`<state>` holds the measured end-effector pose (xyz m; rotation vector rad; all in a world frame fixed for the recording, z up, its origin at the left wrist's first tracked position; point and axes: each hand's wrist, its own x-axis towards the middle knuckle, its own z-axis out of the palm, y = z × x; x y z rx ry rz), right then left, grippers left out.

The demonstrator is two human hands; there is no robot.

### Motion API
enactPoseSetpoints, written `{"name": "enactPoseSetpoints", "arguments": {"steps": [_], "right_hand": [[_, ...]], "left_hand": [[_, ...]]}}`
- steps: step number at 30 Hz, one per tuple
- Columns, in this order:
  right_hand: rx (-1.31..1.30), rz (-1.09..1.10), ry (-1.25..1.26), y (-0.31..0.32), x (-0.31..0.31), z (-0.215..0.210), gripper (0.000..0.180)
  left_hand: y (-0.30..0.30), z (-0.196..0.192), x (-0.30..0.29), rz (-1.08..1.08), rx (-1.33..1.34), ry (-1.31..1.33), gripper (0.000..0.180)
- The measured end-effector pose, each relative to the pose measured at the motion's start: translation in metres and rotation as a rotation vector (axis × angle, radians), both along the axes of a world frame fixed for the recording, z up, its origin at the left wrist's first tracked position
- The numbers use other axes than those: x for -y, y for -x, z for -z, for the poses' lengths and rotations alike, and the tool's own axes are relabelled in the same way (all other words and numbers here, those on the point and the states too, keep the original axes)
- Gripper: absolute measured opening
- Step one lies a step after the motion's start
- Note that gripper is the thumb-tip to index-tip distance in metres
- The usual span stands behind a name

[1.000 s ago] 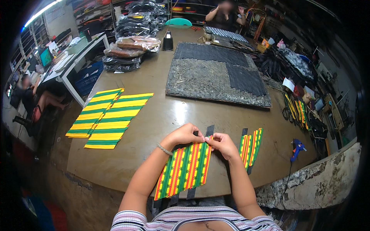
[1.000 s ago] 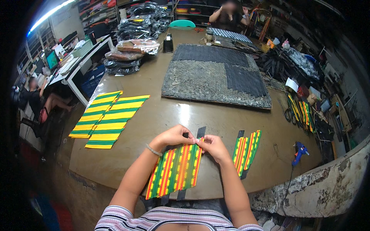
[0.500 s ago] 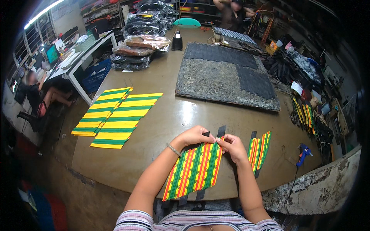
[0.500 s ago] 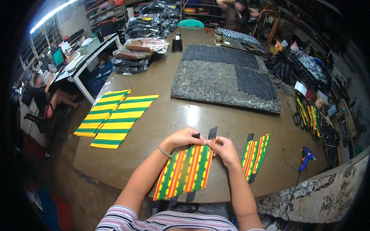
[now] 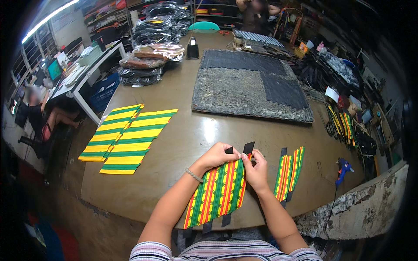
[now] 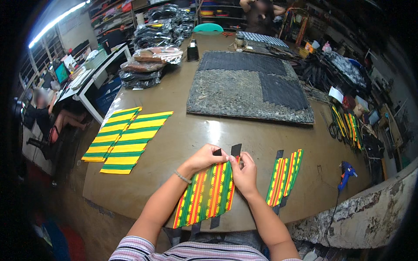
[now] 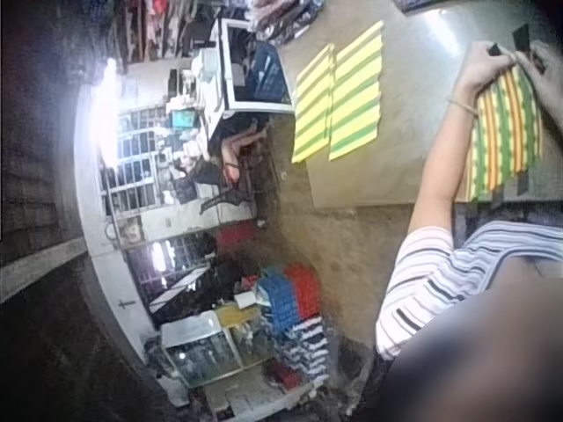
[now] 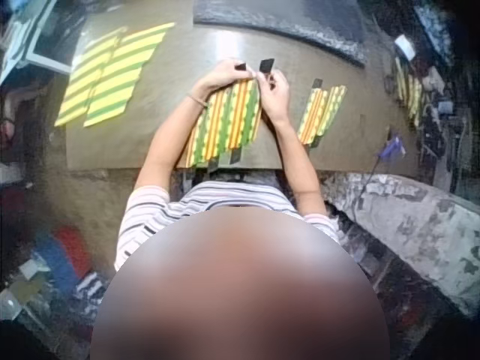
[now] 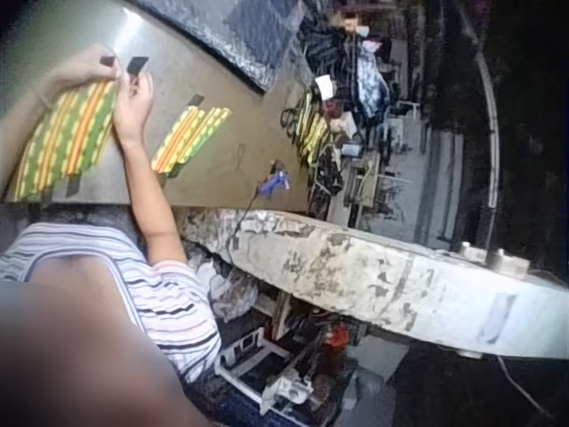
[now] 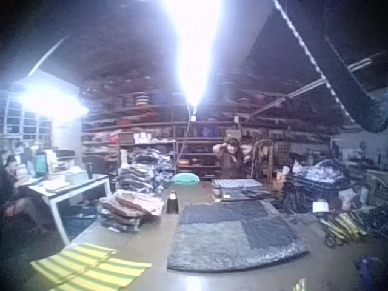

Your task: The person assembles small rectangular pieces with green and yellow stripes by attaching black strips to their edges. They repeatedly pick up pieces, align and press the black strips, and place finished units on the table. The person briefly leaves the table to retrieve a power adapter from a bag and returns to continue assembling.

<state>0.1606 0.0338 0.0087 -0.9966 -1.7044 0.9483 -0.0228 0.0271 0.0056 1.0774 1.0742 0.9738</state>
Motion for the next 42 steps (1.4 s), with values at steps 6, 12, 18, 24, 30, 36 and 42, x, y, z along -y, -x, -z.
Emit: {"name": "enactPoseSetpoints", "arguments": {"steps": [6,12,18,24,30,36,42], "right_hand": [[-0.142,-0.116,0.279,-0.012,-0.008,-0.01,0.019],[-0.057,-0.319,0.606,-0.032,-0.027,-0.015,0.022],[-0.069,-0.358,0.703,-0.035,-0.027,-0.016,0.018],[-0.106,-0.254,0.377,-0.012,-0.014,-0.006,0.016],[0.111,-0.193,-0.166,-0.008,-0.008,-0.007,0.01],[0.13,-0.126,0.061,-0.01,-0.01,-0.007,0.018],[0.208,-0.1,0.21,-0.02,-0.022,0.004,0.031]], "left_hand": [[-0.01,-0.002,0.004,-0.051,0.03,-0.057,0.016],[-0.006,-0.001,0.002,0.077,-0.144,-0.037,0.021],[-0.004,0.004,0.001,0.119,-0.169,-0.063,0.019],[-0.004,0.005,0.0,0.029,-0.098,0.004,0.017],[0.003,0.01,0.004,0.058,0.102,0.036,0.015],[0.001,0.007,0.003,0.055,-0.004,0.015,0.021],[0.002,-0.009,0.001,0.138,-0.321,0.008,0.026]]}}
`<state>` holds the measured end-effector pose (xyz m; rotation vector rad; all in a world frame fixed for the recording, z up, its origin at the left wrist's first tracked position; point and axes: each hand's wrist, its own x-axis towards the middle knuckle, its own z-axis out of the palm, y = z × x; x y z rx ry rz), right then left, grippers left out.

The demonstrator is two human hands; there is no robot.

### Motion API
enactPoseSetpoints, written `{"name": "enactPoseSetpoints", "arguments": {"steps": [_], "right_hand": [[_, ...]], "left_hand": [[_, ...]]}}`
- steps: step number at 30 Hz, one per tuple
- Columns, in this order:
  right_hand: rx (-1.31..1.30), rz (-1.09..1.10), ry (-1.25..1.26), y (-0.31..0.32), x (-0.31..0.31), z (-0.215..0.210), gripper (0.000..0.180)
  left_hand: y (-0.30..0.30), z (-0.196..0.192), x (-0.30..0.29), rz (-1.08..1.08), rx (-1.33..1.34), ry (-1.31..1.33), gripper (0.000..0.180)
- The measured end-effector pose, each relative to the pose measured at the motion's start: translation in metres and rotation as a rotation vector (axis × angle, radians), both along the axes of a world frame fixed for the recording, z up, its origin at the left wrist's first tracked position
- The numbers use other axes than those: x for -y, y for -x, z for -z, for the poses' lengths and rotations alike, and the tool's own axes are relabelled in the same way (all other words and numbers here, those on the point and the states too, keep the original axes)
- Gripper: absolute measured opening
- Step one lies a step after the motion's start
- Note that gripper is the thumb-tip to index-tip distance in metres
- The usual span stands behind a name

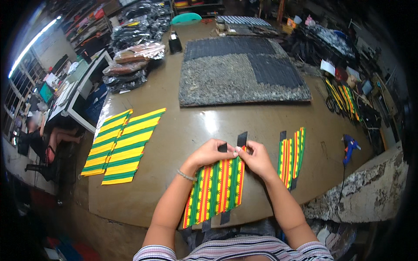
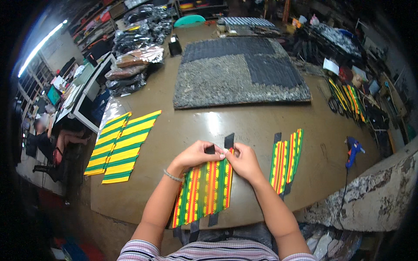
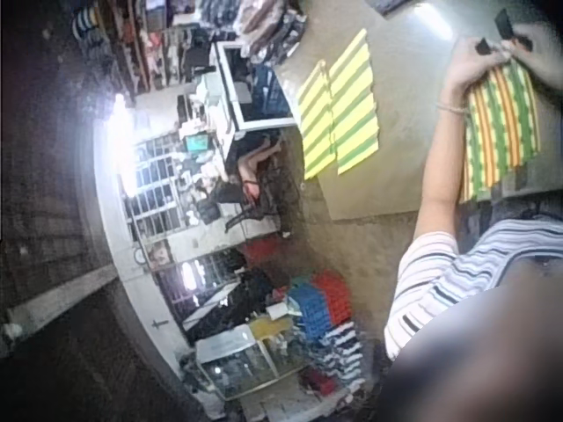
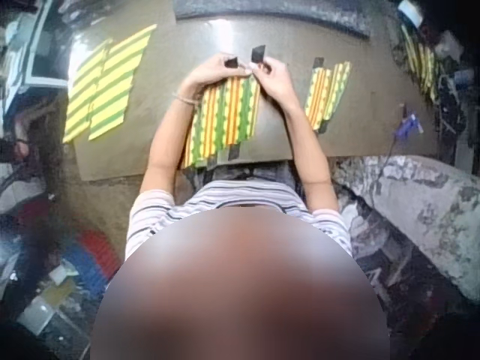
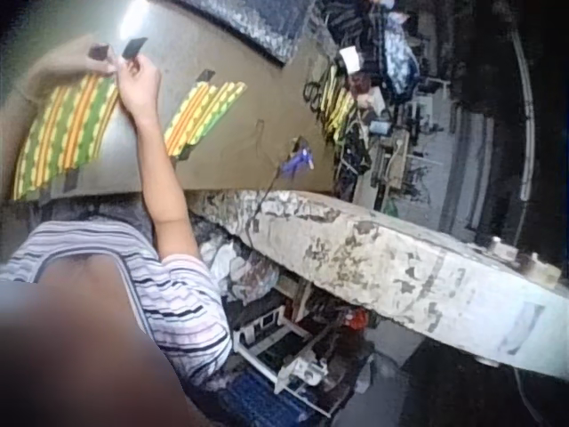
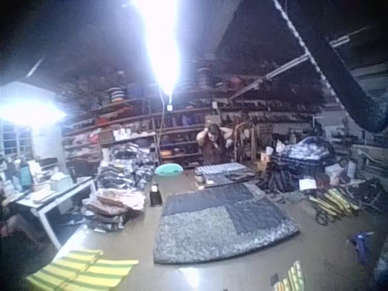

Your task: The person assembles small rectangular pieces with green and yellow stripes by attaching black strips to their edges. They repeatedly pick up pieces, align and press the black strips, and place finished units on the table. The person briefly leaves the table to retrieve a power adapter from a bag and returns to continue assembling.

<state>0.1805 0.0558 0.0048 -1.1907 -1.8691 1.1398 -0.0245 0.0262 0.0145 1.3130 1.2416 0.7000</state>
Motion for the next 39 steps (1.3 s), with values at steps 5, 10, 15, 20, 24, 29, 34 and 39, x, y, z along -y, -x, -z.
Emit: {"name": "enactPoseSetpoints", "arguments": {"steps": [5,10,15,20,24,29,34,39], "right_hand": [[-0.259,-0.147,0.445,-0.012,-0.011,-0.003,0.022],[-0.118,-0.313,0.467,-0.025,-0.02,-0.022,0.023],[-0.028,-0.438,0.455,-0.034,-0.029,-0.045,0.019],[-0.098,-0.463,0.431,-0.031,-0.028,-0.053,0.018],[-0.072,-0.451,0.413,-0.033,-0.026,-0.052,0.019],[-0.003,-0.41,0.319,-0.036,-0.023,-0.061,0.018],[0.044,-0.352,0.326,-0.032,-0.017,-0.066,0.017],[-0.127,-0.242,0.556,-0.032,-0.018,-0.043,0.015]], "left_hand": [[-0.007,-0.004,0.001,-0.012,0.038,0.006,0.021],[-0.011,-0.009,0.004,-0.006,-0.149,-0.16,0.027],[-0.017,-0.022,0.008,0.039,-0.026,-0.206,0.025],[-0.019,-0.033,0.013,0.01,-0.087,-0.18,0.024],[-0.024,-0.03,0.015,-0.001,-0.14,-0.334,0.024],[-0.026,-0.026,0.015,-0.035,-0.054,-0.441,0.023],[-0.027,-0.024,0.014,-0.041,-0.092,-0.535,0.022],[-0.033,-0.018,0.017,-0.016,-0.428,-0.817,0.015]]}}
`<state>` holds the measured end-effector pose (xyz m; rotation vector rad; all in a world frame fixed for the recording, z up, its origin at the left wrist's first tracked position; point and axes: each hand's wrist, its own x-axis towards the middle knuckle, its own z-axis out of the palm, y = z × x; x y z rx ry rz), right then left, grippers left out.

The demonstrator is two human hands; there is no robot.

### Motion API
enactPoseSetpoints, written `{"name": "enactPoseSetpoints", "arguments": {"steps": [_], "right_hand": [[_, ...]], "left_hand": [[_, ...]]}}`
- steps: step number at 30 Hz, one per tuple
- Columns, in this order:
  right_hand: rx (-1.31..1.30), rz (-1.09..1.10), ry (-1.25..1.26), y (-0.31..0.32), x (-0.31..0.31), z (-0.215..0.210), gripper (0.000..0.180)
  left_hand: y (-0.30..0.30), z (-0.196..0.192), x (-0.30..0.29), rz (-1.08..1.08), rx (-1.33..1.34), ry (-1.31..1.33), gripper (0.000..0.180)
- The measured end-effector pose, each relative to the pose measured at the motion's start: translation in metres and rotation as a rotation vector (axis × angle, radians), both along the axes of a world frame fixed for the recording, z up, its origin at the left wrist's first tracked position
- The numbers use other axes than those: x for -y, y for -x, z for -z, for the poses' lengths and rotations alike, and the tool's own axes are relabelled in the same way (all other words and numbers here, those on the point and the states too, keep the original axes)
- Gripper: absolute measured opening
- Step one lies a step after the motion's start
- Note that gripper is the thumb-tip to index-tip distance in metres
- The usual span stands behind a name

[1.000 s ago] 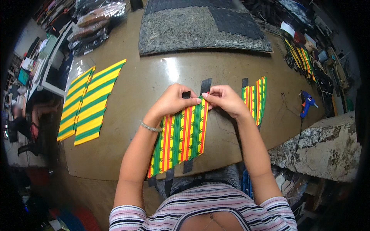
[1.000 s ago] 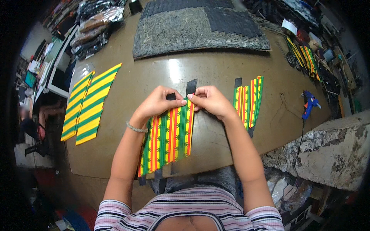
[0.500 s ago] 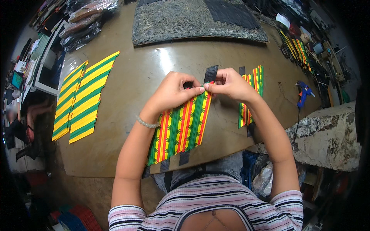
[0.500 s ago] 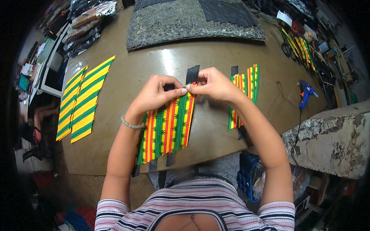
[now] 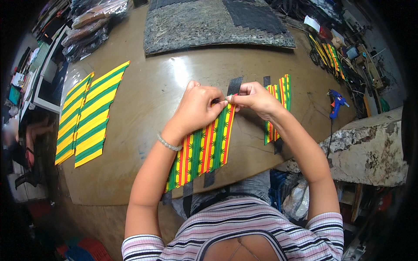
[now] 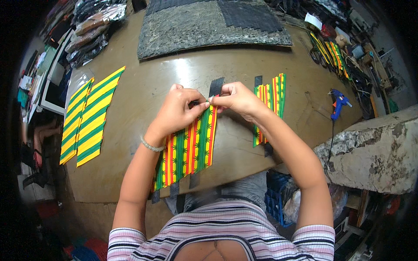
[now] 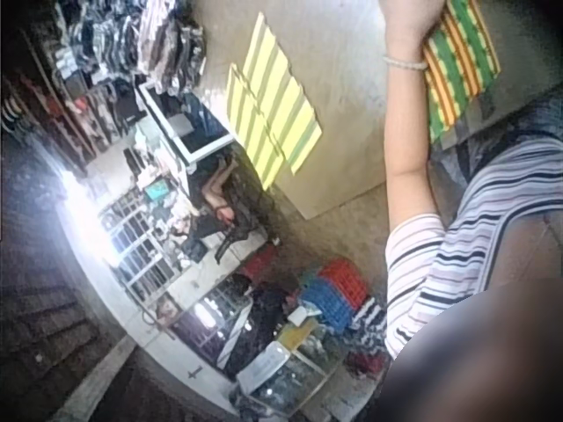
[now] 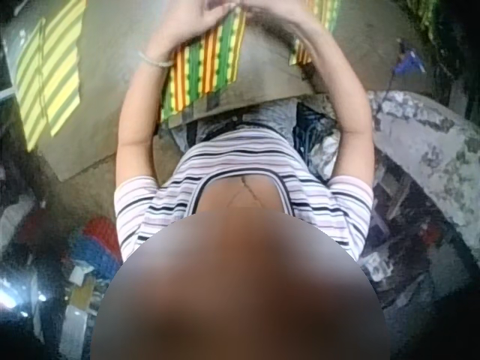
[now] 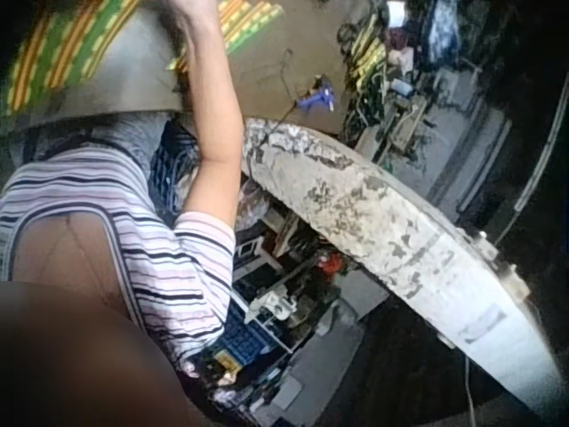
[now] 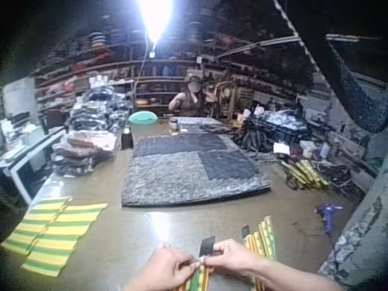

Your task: The person assembles small rectangular pieces with green and yellow stripes by attaching black strips to their edges. They repeatedly pick up pieces, align and press the black strips, and place finished units on the table. The person briefly leaves the table to retrieve a power adapter from a bag and returns to continue assembling.

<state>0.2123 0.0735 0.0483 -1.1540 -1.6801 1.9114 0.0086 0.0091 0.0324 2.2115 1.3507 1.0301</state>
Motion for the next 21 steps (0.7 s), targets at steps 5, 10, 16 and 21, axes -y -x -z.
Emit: {"name": "enactPoseSetpoints", "arguments": {"steps": [5,10,16,21], "right_hand": [[-0.023,0.046,0.118,-0.007,-0.004,0.017,0.012],[0.071,-0.006,-0.2,-0.011,0.003,0.013,0.016],[0.085,0.001,-0.418,-0.01,0.006,0.015,0.022],[0.067,0.009,-0.368,-0.008,0.006,0.02,0.02]], "left_hand": [[-0.012,0.004,0.003,-0.042,-0.133,-0.047,0.014],[-0.001,0.002,-0.005,0.019,0.168,0.44,0.025],[0.003,0.008,-0.007,0.011,0.288,0.447,0.029],[0.001,0.013,-0.008,-0.032,0.257,0.316,0.028]]}}
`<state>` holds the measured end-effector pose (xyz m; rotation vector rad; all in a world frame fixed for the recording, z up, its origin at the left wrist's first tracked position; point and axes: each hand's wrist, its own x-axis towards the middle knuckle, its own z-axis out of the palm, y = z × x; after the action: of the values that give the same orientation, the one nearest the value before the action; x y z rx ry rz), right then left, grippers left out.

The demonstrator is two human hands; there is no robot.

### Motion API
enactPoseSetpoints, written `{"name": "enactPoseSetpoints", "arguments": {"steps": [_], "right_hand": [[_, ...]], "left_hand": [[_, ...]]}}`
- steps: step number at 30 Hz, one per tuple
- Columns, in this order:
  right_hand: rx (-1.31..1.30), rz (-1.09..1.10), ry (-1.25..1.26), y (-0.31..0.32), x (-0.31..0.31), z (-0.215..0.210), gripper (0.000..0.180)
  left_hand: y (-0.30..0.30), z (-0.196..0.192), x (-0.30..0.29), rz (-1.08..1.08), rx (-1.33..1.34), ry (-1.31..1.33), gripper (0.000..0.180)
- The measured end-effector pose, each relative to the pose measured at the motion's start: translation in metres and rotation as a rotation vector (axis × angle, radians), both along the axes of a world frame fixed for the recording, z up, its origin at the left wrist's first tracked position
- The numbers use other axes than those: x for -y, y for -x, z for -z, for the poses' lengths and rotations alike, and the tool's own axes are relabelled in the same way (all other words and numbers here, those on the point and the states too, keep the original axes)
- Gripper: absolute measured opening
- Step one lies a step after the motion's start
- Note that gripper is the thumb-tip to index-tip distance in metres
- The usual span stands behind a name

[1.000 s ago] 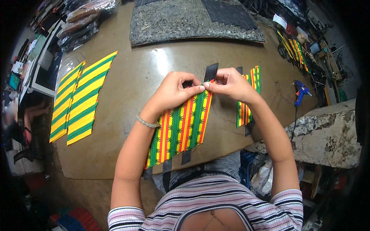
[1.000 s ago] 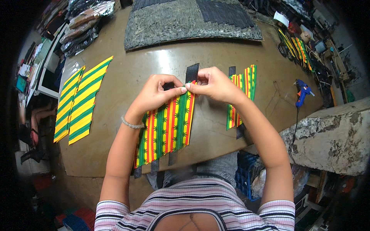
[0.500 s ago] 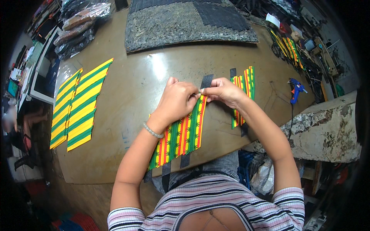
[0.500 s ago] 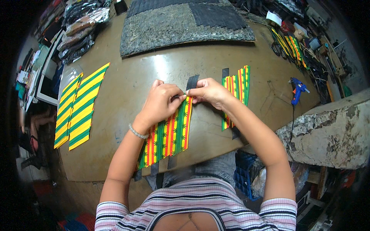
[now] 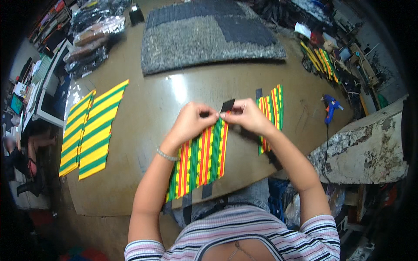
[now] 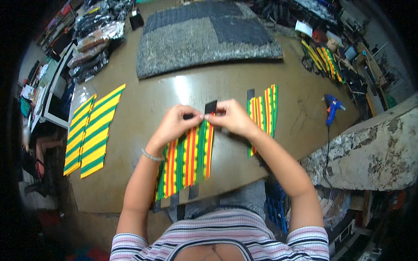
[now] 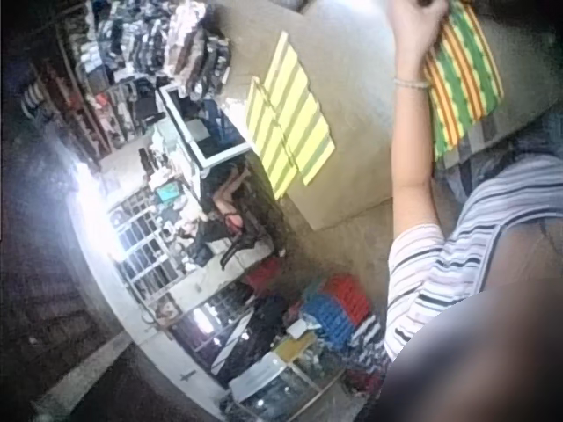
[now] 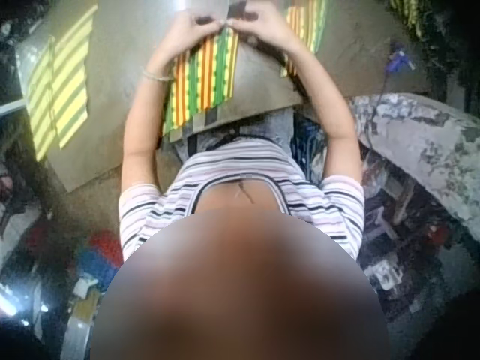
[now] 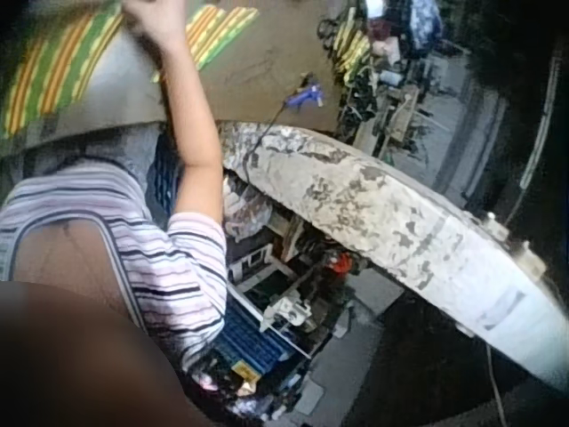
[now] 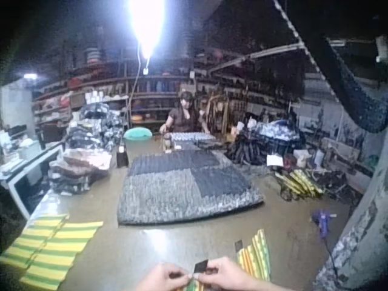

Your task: The person assembles small rectangular pieces with green and yellow stripes by attaching black strips to their edges. They repeatedly pick up pieces, align and press the black strips, and place finished units on the table. The person briefly leaves the table to retrieve a power adapter from a bag and returns to continue assembling.

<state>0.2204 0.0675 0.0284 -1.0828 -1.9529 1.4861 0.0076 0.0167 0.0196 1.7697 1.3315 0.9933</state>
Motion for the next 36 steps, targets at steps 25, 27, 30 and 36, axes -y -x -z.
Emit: {"name": "enactPoseSetpoints", "arguments": {"steps": [25,27,30,36], "right_hand": [[-0.096,0.072,0.225,-0.001,0.012,0.018,0.022],[-0.284,0.07,0.283,0.004,0.013,0.024,0.026],[-0.105,0.242,0.146,0.016,0.019,0.032,0.024],[-0.124,0.318,-0.492,0.029,0.038,0.033,0.013]], "left_hand": [[-0.003,-0.003,0.005,0.029,0.011,0.301,0.026],[-0.003,-0.005,0.005,0.032,-0.012,0.255,0.025],[-0.002,-0.004,0.006,0.005,-0.009,0.208,0.024],[0.001,0.002,0.001,-0.064,0.169,0.304,0.017]]}}
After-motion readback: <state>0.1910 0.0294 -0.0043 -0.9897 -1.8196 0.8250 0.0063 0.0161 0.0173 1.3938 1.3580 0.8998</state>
